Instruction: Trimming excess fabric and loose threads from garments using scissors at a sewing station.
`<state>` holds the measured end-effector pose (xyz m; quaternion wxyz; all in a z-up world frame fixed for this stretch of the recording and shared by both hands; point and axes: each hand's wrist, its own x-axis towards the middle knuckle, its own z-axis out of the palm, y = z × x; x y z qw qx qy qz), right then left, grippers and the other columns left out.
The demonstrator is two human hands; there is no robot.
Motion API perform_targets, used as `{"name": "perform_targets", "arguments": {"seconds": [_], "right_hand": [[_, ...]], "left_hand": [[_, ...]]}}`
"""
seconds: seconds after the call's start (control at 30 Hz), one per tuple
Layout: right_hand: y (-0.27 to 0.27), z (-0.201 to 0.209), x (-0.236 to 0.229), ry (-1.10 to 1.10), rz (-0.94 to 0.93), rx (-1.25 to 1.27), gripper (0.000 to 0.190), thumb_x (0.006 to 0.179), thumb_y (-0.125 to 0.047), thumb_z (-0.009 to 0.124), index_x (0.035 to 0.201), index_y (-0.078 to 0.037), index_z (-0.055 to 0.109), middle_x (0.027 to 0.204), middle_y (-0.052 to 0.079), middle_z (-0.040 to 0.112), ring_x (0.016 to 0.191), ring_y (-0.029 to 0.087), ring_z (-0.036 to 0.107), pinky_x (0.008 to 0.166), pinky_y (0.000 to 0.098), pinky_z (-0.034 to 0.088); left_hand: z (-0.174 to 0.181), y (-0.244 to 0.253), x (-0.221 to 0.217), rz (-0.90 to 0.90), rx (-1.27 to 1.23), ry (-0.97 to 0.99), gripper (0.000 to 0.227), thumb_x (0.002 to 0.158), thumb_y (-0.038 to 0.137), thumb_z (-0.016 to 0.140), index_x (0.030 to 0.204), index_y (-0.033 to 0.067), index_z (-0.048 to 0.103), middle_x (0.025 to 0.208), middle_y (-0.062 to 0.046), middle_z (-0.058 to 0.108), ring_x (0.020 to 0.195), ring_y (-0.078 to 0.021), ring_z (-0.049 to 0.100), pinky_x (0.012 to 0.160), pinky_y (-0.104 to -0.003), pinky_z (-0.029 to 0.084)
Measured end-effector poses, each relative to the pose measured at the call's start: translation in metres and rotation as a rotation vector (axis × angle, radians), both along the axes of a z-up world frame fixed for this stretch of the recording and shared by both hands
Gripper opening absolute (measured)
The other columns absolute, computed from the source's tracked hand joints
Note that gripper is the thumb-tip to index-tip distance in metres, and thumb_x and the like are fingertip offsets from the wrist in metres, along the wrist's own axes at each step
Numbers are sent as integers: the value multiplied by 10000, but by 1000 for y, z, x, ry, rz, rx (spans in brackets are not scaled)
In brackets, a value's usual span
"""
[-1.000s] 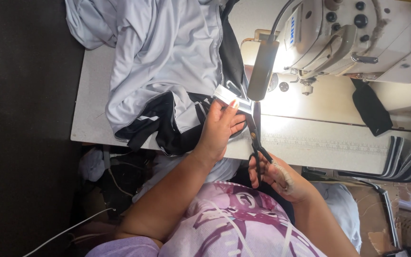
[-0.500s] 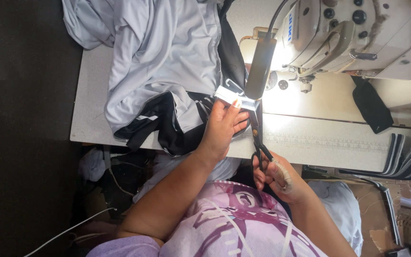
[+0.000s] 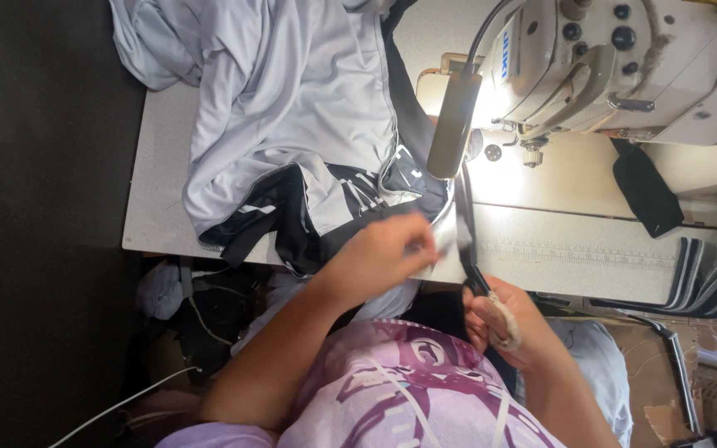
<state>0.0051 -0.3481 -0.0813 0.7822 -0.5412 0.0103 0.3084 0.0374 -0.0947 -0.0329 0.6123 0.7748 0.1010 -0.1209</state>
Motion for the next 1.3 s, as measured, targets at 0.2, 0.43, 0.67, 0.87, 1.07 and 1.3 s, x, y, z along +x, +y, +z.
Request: {"name": "perform_targets", "arguments": {"seconds": [0.2,0.43,0.67,0.87,1.07,1.3], "right_hand": [[-34,12,14,-16,215,-279,410,872,-425,712,974,-49,587,584,49,486,475,181,516,498,297,464],[-56,15,12,-27,254,-233,618,780,-569,754,1053,-37,595,653,69,540,564,204,547,566,344,498],[-109,24,30,73,503,-640,460,805,-421,709,1013,-15,650,674,76,580,571,208,567,588,318,511],[-42,91,72,233,502,-887,149,873,-61,715,977,24,651,758,121,572,644,223,432,647,347,429],[-24,103,102,-58,796,-971,454,729,-451,724,965,-64,694,735,82,604,619,185,583,635,330,517],[-20,94,123,45,882,-932,600,676,-507,698,1065,-52,667,783,91,559,696,195,564,692,321,474]], "left_hand": [[29,44,38,-226,610,-76,395,924,447,661,1228,195,677,838,-93,730,865,-312,689,695,-478,516],[-42,72,71,-315,943,-401,235,882,100,662,1110,156,684,1060,-70,637,925,-335,603,727,-481,523],[39,99,-24,-785,945,397,279,809,228,686,1083,279,675,1060,37,703,987,-231,656,807,-380,506],[49,105,28,-202,866,-235,268,1028,332,656,852,150,570,655,9,590,577,-197,570,512,-389,451],[-53,113,107,-188,1033,-745,179,871,98,728,884,201,581,532,47,580,498,-233,606,633,-417,518],[75,94,64,-507,228,137,497,835,248,738,1326,223,668,1273,-57,687,954,-89,716,842,-224,526]]}}
